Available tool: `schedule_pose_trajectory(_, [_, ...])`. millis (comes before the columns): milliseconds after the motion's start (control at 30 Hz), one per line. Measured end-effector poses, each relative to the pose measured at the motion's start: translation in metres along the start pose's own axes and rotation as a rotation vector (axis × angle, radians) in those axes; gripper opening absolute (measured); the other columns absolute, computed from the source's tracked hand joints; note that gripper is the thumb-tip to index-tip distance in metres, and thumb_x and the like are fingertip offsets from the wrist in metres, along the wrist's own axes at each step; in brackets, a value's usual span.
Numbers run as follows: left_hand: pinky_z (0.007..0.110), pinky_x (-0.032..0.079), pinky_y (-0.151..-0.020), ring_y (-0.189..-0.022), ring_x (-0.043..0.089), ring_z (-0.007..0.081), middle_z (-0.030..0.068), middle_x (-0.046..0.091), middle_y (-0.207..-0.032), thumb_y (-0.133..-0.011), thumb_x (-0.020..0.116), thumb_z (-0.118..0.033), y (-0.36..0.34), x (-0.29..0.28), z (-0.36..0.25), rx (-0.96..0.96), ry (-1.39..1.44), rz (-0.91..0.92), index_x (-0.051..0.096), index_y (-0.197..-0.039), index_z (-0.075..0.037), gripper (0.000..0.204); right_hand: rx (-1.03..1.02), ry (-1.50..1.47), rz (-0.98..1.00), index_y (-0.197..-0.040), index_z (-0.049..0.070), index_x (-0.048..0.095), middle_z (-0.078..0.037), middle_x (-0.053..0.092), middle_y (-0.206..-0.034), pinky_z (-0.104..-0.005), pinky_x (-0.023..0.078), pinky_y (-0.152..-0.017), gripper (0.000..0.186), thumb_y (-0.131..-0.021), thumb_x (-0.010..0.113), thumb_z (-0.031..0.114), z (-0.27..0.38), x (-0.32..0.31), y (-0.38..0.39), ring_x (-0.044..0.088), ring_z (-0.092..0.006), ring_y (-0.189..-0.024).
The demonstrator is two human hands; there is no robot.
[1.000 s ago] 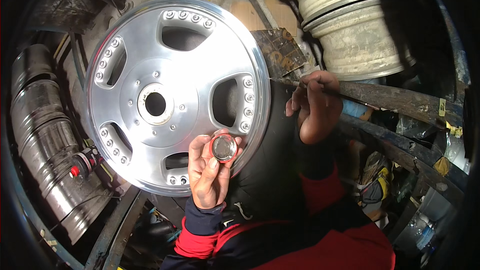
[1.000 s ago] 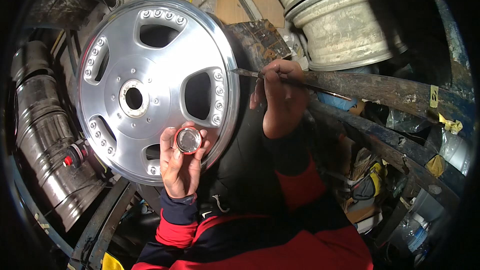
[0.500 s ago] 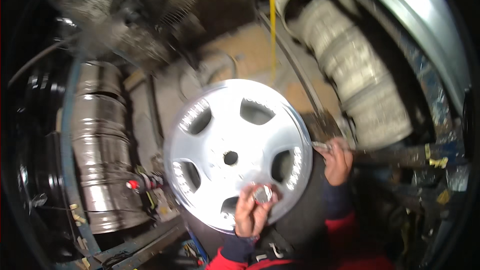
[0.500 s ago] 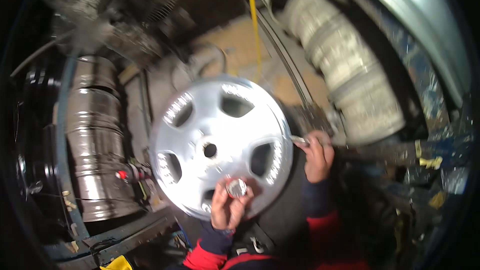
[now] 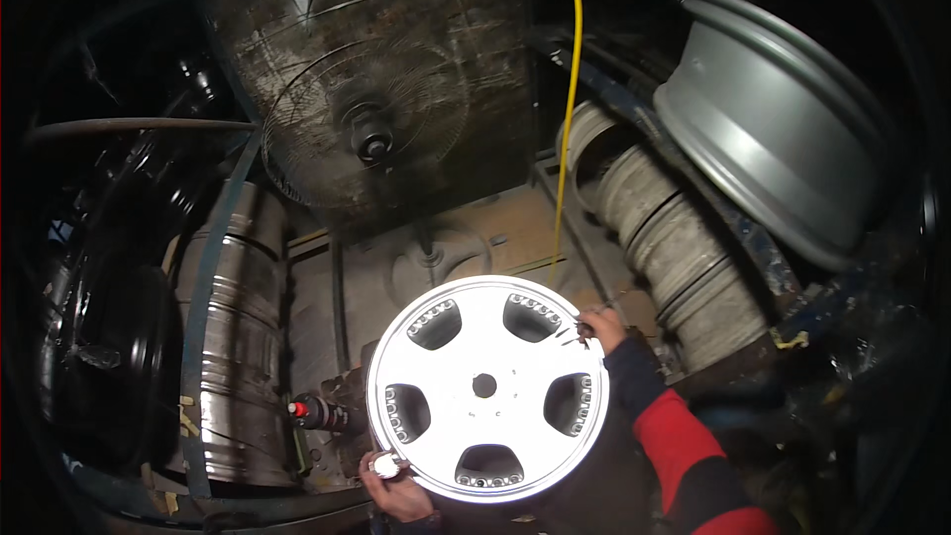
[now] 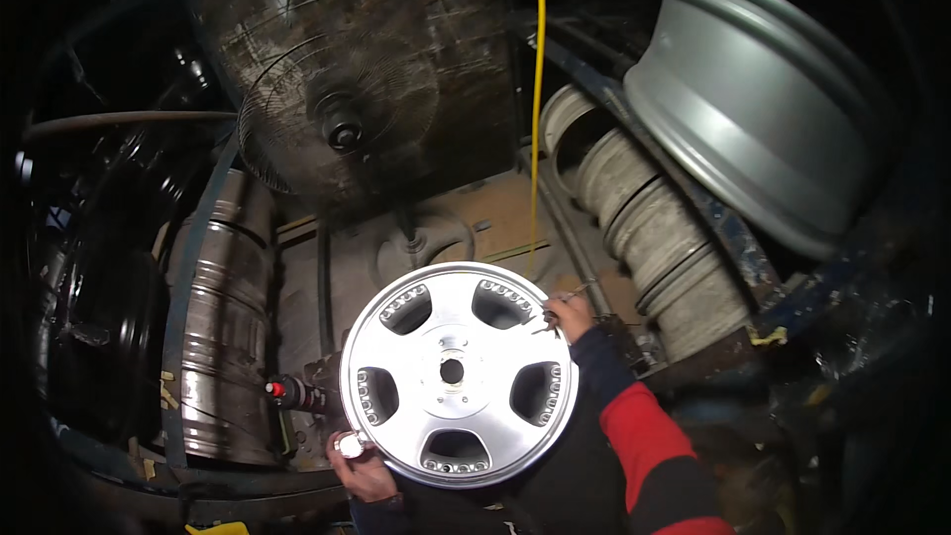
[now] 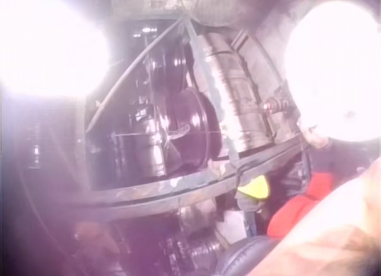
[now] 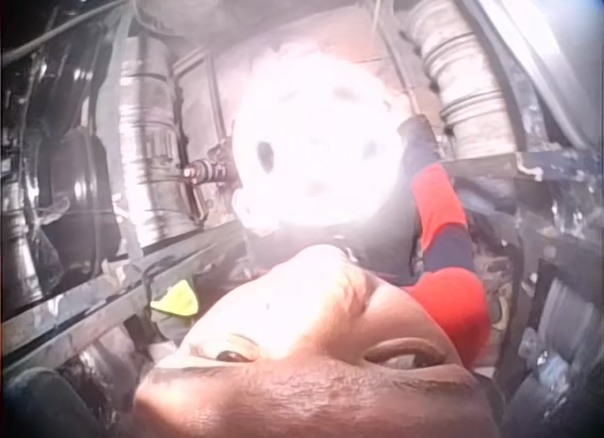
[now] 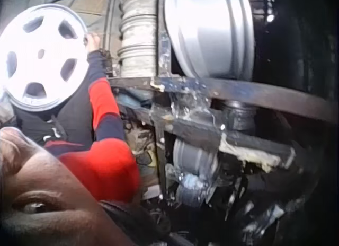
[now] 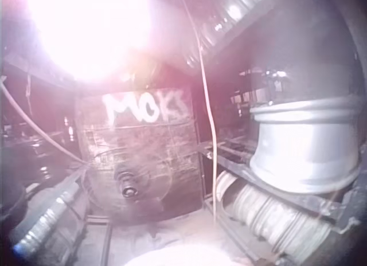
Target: The person sits on the floor and uses a small brush to apply silver liquid from a small container to the decorative bolts on a wheel rim.
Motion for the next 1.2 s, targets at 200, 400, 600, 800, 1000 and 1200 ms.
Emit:
schedule_pose_trajectory(200, [0.028,0.044,-0.062,-0.079,0.053,0.0174,0.0113,0.054,-0.095,-0.093,0.043,-0.011,-0.005,-0.052,0.012,0.19,-0.331,-0.166,0.05,-0.116,0.002,0.028,0.05,0.087,-0.15,-0.084,-0.003,0.063,-0.01,0.062,-0.067,-0.0276,0.041,-0.04,0.022,-0.083,0.058,0.018,-0.002,0.017,-0.039,0.053,-0.0156,-0.045])
schedule_pose_trajectory(400, [0.033,0.05,-0.07,-0.083,0.062,0.0222,0.0144,0.063,-0.094,-0.086,0.059,-0.007,-0.034,-0.134,0.081,0.231,-0.083,-0.367,0.06,-0.106,0.006,0.024,-0.033,0.184,-0.2,-0.076,0.0,0.069,-0.013,0.064,-0.065,-0.0324,0.044,-0.053,0.024,-0.079,0.06,0.022,-0.056,-0.007,-0.076,0.058,-0.019,-0.053])
schedule_pose_trajectory(600, [0.039,0.05,-0.084,-0.091,0.058,0.0205,0.0074,0.059,-0.095,-0.097,0.042,-0.038,-0.047,-0.076,0.048,-0.055,0.132,-0.273,0.059,-0.111,-0.005,0.04,-0.203,0.502,-0.203,-0.075,0.004,0.067,-0.01,0.063,-0.063,-0.0296,0.046,-0.049,0.012,-0.078,0.055,0.006,-0.015,0.015,-0.036,0.063,-0.0176,-0.056])
schedule_pose_trajectory(800, [0.028,0.045,-0.059,-0.058,0.048,0.0128,0.0089,0.061,-0.083,-0.097,0.039,-0.039,-0.106,-0.063,0.065,-0.358,0.367,0.082,0.057,-0.104,-0.005,0.038,0.094,0.034,-0.442,-0.076,-0.006,0.064,-0.011,0.063,-0.065,-0.0285,0.041,-0.046,0.017,-0.079,0.057,0.009,-0.01,-0.005,0.052,0.059,-0.0171,-0.053])
schedule_pose_trajectory(1000, [0.034,0.048,-0.061,-0.062,0.053,0.0192,0.0111,0.063,-0.085,-0.099,0.038,-0.04,-0.203,0.005,0.09,-0.76,0.122,0.28,0.059,-0.102,-0.005,0.041,0.174,0.036,-0.535,-0.076,-0.003,0.063,-0.011,0.062,-0.063,-0.0255,0.034,-0.039,0.021,-0.079,0.06,0.017,-0.026,0.035,0.178,0.049,-0.0114,-0.044])
schedule_pose_trajectory(1200, [0.033,0.048,-0.065,-0.062,0.048,0.0167,0.0144,0.06,-0.088,-0.1,0.035,-0.035,-0.228,0.032,0.105,-0.738,0.242,0.581,0.056,-0.112,-0.002,0.041,0.131,-0.111,-0.477,-0.088,-0.001,0.062,-0.009,0.059,-0.069,-0.0242,0.039,-0.043,0.021,-0.082,0.06,0.019,-0.029,0.026,0.21,0.053,-0.0129,-0.052])
Point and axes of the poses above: each hand's wrist, its own y-axis away from the middle knuckle, its own x-axis out of the palm, z = x × y, the point moved 4 cm from there along -y, towards the middle knuckle
